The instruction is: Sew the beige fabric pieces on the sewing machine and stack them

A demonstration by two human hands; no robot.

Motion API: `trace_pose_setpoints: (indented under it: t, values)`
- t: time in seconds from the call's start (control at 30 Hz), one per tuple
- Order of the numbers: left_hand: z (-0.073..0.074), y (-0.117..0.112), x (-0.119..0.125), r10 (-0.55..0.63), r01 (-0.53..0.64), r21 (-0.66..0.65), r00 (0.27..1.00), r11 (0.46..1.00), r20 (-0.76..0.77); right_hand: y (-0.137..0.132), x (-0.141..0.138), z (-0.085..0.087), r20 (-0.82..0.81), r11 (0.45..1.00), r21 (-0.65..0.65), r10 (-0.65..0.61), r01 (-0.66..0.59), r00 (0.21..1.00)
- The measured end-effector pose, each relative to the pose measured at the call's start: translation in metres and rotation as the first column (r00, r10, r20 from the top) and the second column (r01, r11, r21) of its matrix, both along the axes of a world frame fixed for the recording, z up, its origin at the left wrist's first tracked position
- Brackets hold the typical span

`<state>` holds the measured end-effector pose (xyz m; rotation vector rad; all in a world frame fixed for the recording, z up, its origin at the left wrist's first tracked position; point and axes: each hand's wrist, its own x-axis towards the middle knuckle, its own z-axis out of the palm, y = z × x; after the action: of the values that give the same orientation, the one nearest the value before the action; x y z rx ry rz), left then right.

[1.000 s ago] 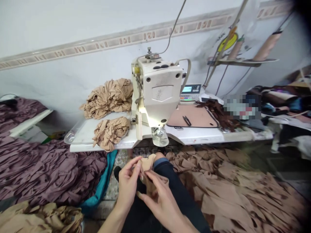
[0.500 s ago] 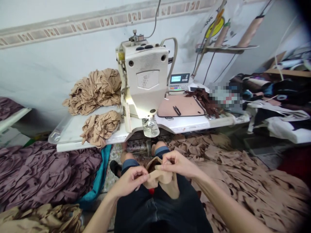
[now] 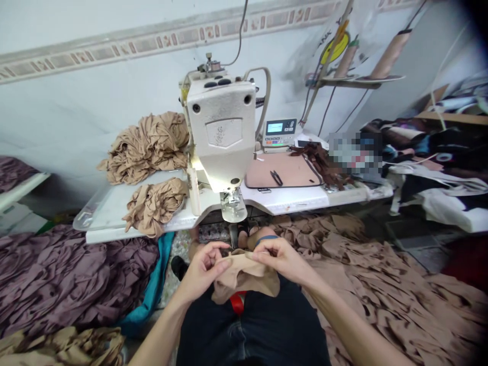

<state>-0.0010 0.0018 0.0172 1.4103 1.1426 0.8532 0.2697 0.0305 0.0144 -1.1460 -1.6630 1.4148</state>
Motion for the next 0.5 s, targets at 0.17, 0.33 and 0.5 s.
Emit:
trace_pose_setpoints:
  t: [0.17,0.33,0.5]
  values:
    - [0.014,0.01,-0.003,0.015,0.033,0.299,0.988,0.954,-0.157,-0.008,-0.01,0.018,-0.012,0.974,0.192,-0.119,0.119,0.993]
    - [0.031,0.02,-0.003,0.066,0.047,0.459,0.972,0.887,-0.226,-0.009,-0.019,0.05,0.016,0.863,0.46,-0.245,0.211,0.969]
    - [0.043,0.032,0.002,0.079,-0.013,0.375,0.984,0.927,-0.161,0.009,-0.023,0.06,-0.051,0.857,0.401,-0.332,0.324,0.942]
